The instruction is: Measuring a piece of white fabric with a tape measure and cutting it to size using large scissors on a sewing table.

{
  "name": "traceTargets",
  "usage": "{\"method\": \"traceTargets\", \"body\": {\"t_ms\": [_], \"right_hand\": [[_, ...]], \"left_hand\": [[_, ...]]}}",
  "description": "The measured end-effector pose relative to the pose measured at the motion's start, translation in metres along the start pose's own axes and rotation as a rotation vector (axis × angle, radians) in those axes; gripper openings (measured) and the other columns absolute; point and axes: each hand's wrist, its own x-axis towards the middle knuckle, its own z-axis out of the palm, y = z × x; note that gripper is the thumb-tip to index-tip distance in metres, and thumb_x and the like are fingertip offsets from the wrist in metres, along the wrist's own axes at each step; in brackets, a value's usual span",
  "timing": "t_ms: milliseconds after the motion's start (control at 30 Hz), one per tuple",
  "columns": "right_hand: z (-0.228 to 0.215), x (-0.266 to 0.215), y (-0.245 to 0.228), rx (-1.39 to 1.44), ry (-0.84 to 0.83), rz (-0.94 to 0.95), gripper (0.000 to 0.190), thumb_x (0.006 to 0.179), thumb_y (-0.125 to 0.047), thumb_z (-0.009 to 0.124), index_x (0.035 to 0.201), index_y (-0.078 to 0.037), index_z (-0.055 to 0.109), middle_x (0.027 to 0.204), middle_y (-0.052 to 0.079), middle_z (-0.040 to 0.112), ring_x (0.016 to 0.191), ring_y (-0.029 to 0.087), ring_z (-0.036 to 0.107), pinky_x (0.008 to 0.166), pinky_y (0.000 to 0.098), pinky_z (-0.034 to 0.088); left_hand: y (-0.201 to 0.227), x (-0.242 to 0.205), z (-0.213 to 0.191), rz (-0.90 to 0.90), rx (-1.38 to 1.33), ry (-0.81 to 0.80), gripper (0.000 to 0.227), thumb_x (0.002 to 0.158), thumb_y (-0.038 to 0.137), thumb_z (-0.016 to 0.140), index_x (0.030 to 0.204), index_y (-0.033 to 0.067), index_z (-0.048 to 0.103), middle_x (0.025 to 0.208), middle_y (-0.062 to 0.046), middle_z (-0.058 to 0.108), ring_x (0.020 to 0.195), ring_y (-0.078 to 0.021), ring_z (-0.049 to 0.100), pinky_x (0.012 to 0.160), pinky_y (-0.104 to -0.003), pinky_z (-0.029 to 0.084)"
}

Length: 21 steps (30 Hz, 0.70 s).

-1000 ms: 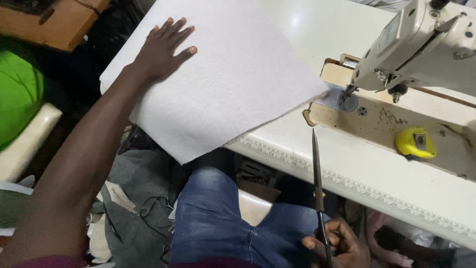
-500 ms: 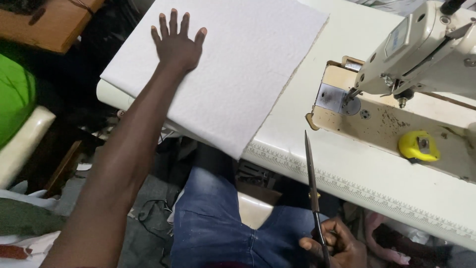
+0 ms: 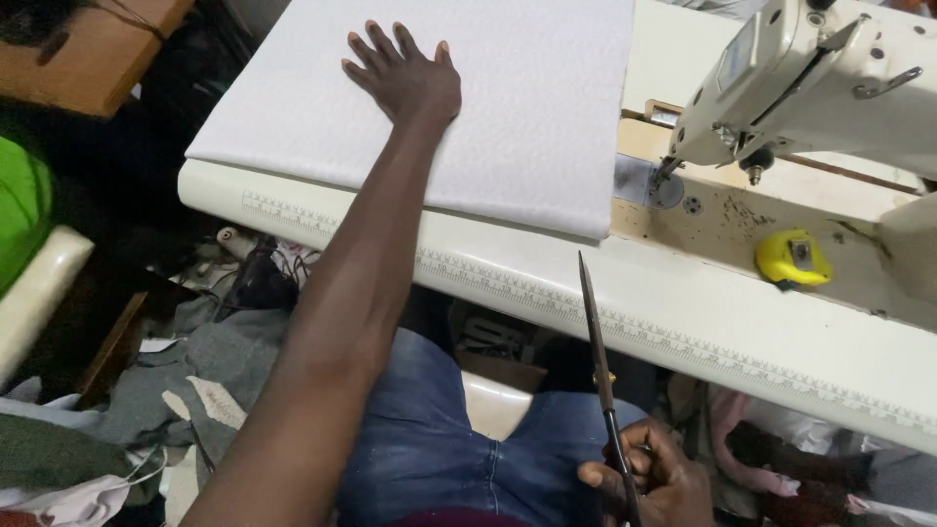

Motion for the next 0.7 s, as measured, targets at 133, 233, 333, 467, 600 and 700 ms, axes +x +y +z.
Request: {"method": "traceTargets", "body": {"t_ms": [133,233,333,467,600,700], "right_hand": [[-0.001,-0.009,-0.005,0.081,0.078,0.150,0.040,0.064,0.009,0.098,0.071,0.002,0.060,0.059,0.004,0.031,0.039,0.020,0.040,0.031,0.0377,0.047],[0.001,-0.009,-0.001,0.097,0.117,0.211,0.039,0.065,0.009,0.098,0.072,0.001,0.060,0.059,0.004,0.032,0.039,0.022,0.042,0.033,0.0380,0.045],[-0.004,-0.006,0.021,0.082,0.080,0.074,0.037,0.065,0.007,0.097,0.071,-0.001,0.062,0.059,0.001,0.034,0.044,0.016,0.037,0.038,0.0315,0.034],[-0.008,-0.001,0.016,0.006,0.032,-0.002,0.041,0.064,0.004,0.100,0.068,-0.006,0.060,0.059,-0.003,0.032,0.051,0.011,0.030,0.050,0.0268,0.020],[-0.034,0.020,0.070,0.031,-0.008,-0.172,0.037,0.065,0.002,0.096,0.070,-0.006,0.060,0.061,-0.004,0.029,0.050,0.009,0.028,0.049,0.0279,0.023],[-0.061,0.040,0.106,0.662,-0.463,0.087,0.046,0.074,0.001,0.084,0.107,0.021,0.061,0.081,0.012,0.042,0.104,0.057,0.079,0.088,0.0438,0.059]], "left_hand": [[0.021,-0.016,0.003,-0.011,0.013,-0.039,0.077,0.107,0.058,0.018,0.167,0.0101,0.013,0.172,-0.021,0.001,0.157,-0.0450,-0.004,0.125,-0.064,-0.002],[0.032,-0.027,0.002,-0.003,0.009,-0.036,0.078,0.107,0.058,0.018,0.167,0.0096,0.012,0.172,-0.022,-0.001,0.157,-0.0452,-0.006,0.124,-0.065,-0.005],[0.039,-0.040,0.008,0.007,-0.011,-0.022,0.079,0.107,0.059,0.020,0.167,0.0090,0.013,0.172,-0.023,-0.001,0.157,-0.0462,-0.007,0.124,-0.065,-0.006],[0.042,-0.059,-0.003,0.061,-0.007,-0.104,0.079,0.107,0.057,0.018,0.167,0.0082,0.007,0.172,-0.024,-0.006,0.157,-0.0472,-0.011,0.123,-0.066,-0.008],[0.019,-0.058,-0.009,0.110,-0.181,-0.139,0.081,0.103,0.061,0.032,0.166,0.0104,0.017,0.173,-0.021,-0.003,0.156,-0.0442,-0.014,0.123,-0.064,-0.011],[-0.021,-0.036,-0.016,0.285,-0.175,-0.141,0.086,0.100,0.070,0.024,0.165,0.0131,0.023,0.173,-0.012,0.005,0.158,-0.0349,-0.005,0.125,-0.062,-0.002]]}}
